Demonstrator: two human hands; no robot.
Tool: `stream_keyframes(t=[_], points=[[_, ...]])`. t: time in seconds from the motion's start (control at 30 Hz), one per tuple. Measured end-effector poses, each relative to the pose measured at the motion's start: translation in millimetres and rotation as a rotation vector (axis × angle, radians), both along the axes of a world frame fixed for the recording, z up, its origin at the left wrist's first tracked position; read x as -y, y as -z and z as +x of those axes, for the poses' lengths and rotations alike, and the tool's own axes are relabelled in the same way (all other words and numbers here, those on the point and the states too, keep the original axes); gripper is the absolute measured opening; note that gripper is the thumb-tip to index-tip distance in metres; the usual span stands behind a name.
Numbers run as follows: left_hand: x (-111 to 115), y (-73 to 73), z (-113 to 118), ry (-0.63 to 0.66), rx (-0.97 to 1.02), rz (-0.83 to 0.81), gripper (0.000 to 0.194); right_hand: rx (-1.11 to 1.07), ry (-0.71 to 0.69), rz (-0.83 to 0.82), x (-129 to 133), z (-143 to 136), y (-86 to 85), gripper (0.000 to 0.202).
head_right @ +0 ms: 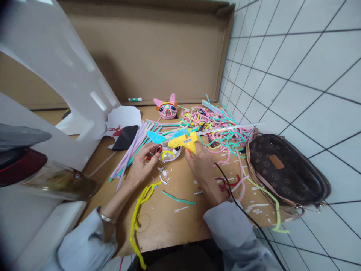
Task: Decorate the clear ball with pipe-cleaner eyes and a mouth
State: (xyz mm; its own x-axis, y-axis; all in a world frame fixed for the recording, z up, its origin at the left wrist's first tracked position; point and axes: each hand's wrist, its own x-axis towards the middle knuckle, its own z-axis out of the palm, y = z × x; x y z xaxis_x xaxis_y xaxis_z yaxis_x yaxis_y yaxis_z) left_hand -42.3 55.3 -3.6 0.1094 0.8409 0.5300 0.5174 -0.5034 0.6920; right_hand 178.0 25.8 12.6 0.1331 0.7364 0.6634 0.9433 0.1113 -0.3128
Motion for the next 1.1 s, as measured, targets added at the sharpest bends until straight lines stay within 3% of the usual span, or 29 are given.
stream_keyframes(t=[0.2,0.4,0.57,0.67,0.87,1.1], points=[[-1,1.9,0,0.003,0.001,0.017,0.028,-0.073,0.003,-0.092,-1,-5,-3.8,0.028],[-1,0.5,1,0.002,-0.005,0.015,0.027,-0.276,0.191,-0.197,18,17,-11.2,0.044],[0,-2.2,2,-0.003,-0.026,0.024,0.028,-0.207,0.186,-0.200,60,59,14.0,0.032],[0,-2.4,2,0.009,-0.024,0.029,0.029,-0.106,0.128,-0.219,81,69,32.1,0.027],[-1,-1.9,2,-0.026,-0.029,-0.021,0.029,-0.042,0.173,-0.229,84,52,43.9,0.018],[0,-3.5,2,-0.009,-0.025,-0.004,0.028,0.180,0.177,-0.317,72,11,27.1,0.015]])
